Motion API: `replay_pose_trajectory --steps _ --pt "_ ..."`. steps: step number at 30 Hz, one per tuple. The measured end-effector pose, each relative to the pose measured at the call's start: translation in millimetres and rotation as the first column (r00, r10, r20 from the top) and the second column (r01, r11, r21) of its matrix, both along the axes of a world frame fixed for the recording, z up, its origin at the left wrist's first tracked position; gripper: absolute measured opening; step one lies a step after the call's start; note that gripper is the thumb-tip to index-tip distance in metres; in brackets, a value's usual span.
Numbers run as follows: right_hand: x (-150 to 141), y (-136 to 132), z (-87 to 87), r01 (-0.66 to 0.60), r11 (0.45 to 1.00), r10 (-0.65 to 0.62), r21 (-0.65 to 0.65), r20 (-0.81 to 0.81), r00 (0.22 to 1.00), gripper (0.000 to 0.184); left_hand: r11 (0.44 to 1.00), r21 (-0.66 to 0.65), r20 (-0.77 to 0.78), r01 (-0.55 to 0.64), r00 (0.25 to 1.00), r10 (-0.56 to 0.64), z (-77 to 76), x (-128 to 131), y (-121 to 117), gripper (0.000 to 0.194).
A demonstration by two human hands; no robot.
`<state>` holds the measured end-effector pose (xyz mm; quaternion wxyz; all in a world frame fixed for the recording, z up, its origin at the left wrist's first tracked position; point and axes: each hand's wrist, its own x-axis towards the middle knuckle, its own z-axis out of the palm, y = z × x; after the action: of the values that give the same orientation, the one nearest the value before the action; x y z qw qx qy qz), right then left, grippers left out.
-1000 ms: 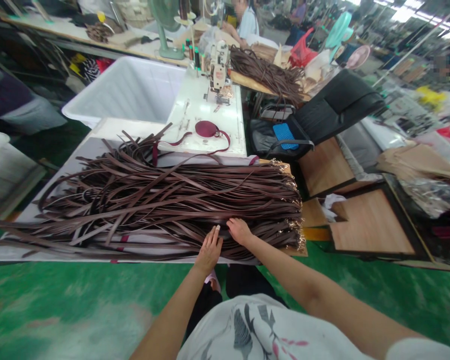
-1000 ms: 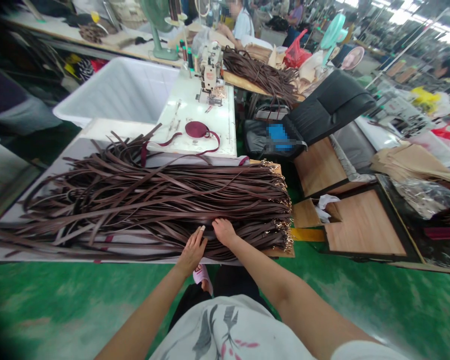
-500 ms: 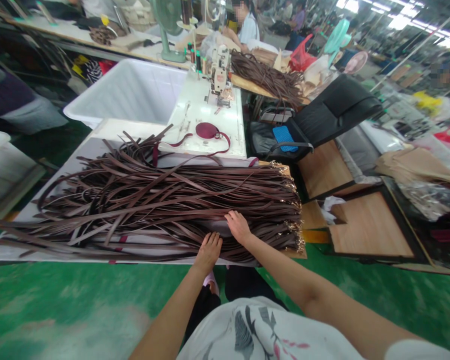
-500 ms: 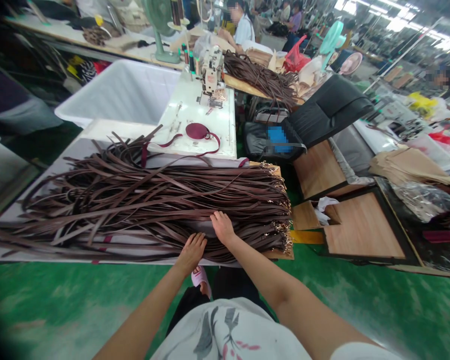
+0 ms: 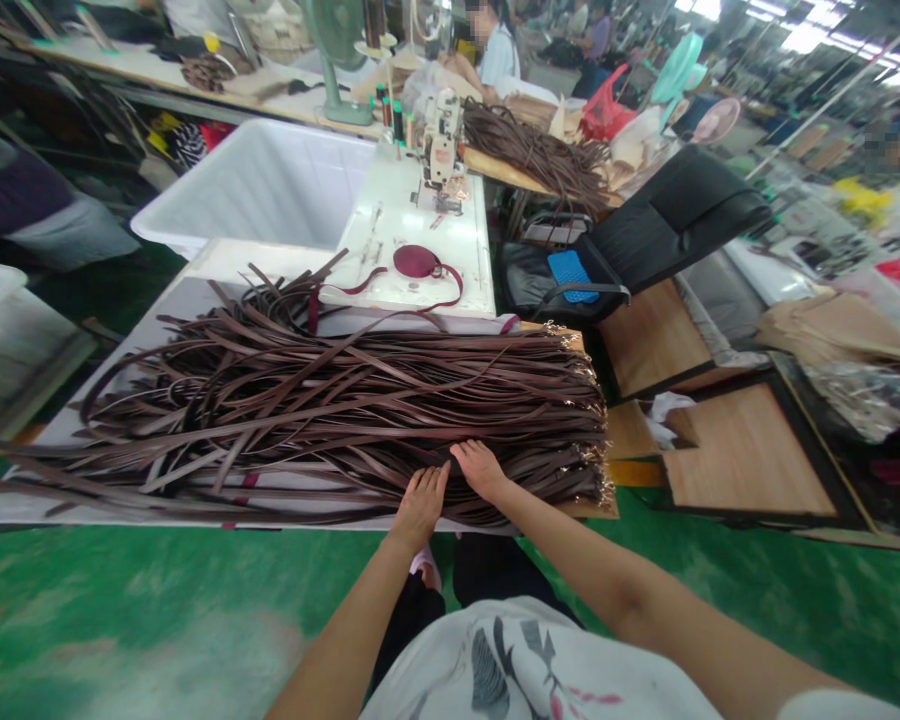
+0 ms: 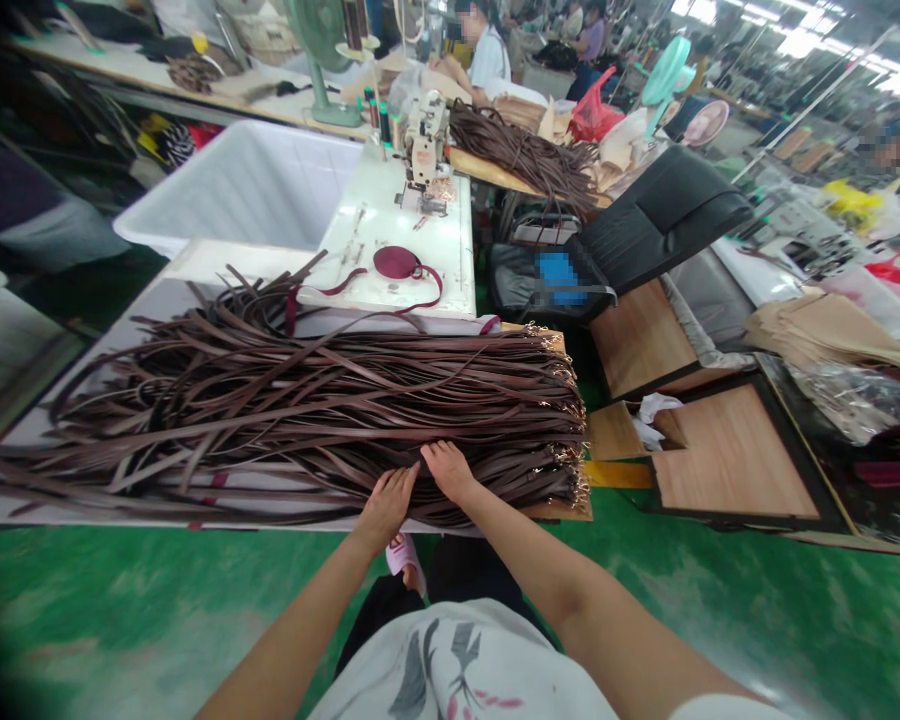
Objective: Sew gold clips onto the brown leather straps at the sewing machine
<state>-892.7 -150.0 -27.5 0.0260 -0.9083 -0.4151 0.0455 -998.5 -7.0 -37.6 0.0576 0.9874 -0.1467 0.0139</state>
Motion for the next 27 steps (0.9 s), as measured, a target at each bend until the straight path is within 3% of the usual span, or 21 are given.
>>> replay_pose_trajectory --steps 3,7,13,21,27 --pt "0.8 4.1 0.6 0.013 1.0 -0.012 0.013 -0.019 1.0 0.024 1.0 -0.007 -0.02 -0.021 1.0 0.021 4.4 2.1 0.0 0.045" --pt "-3.3 5.0 1.9 0.027 1.0 -0.026 0.013 -0.042 0.999 0.018 0.998 -0.004 -0.049 -0.056 0.997 0.056 8.8 6.3 -2.8 0.044" --pt "-17.7 -12.3 9.9 -0.053 0.999 0.054 0.013 -0.097 0.994 0.012 0.993 0.003 -0.07 -0.118 0.991 0.118 11.1 11.4 -5.6 0.038" --pt "17.5 8.6 18.8 0.176 0.983 -0.178 0.058 0.033 0.983 0.019 0.999 -0.008 -0.04 -0.031 0.999 0.031 4.4 12.3 -0.3 0.032" --pt "19.0 4.8 25.5 0.236 0.968 -0.243 0.086 0.088 0.966 0.032 1.0 -0.002 -0.054 -0.015 0.998 0.015 -5.8 10.9 -1.4 0.03"
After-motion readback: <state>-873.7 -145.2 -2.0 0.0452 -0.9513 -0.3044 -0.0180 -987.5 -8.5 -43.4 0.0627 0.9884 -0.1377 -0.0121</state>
